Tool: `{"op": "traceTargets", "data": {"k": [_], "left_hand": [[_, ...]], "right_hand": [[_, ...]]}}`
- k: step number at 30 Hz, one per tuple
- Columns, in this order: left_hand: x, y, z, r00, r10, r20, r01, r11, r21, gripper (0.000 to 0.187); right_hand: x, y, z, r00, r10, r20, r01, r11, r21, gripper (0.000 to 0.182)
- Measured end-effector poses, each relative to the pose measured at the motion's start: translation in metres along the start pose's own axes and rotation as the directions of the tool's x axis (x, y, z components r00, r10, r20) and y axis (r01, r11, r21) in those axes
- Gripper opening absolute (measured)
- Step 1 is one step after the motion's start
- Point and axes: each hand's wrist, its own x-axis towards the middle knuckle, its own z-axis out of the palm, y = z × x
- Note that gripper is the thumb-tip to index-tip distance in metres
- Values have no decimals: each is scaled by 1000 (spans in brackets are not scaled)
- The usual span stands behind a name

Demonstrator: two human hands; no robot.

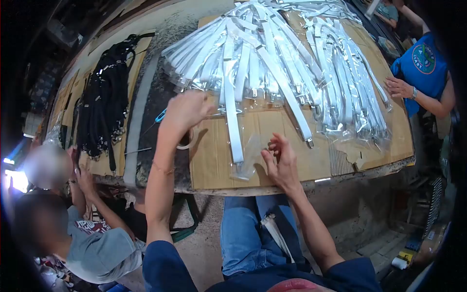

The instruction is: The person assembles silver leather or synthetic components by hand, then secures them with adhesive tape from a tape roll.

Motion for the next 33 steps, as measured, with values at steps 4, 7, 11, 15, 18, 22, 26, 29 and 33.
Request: {"op": "traceTargets", "data": {"k": [4,7,11,15,18,22,26,29,33], "left_hand": [[-38,76,-61,822,318,-473,-549,665,-506,36],[-86,116,-63,522,588,-618,-638,-213,-740,35],[-60,118,-42,591,532,-606,-324,-531,-783,45],[106,51,0,902,54,-429,-336,711,-618,33],[225,16,14,872,-243,-425,-1,867,-498,45],[304,12,29,895,-369,-251,187,820,-541,50],[295,35,12,816,-520,-251,250,710,-658,52],[295,19,8,899,-306,-313,-118,520,-846,45],[183,54,-70,919,-56,-390,-369,229,-901,20]], "right_hand": [[2,-2,-2,1000,10,14,-9,999,-42,56],[1,-1,-2,999,28,19,-28,1000,-14,56],[4,-2,-8,998,40,41,-42,998,47,57],[0,-1,-4,999,41,27,-42,999,13,57],[1,1,-4,999,28,24,-28,1000,-8,57],[-1,5,-2,999,-28,18,29,999,-36,57],[0,4,-2,1000,-28,9,29,999,-14,58],[-3,5,-1,1000,-28,6,28,1000,7,58],[-1,-3,-4,998,-58,-18,59,997,49,57]]}}
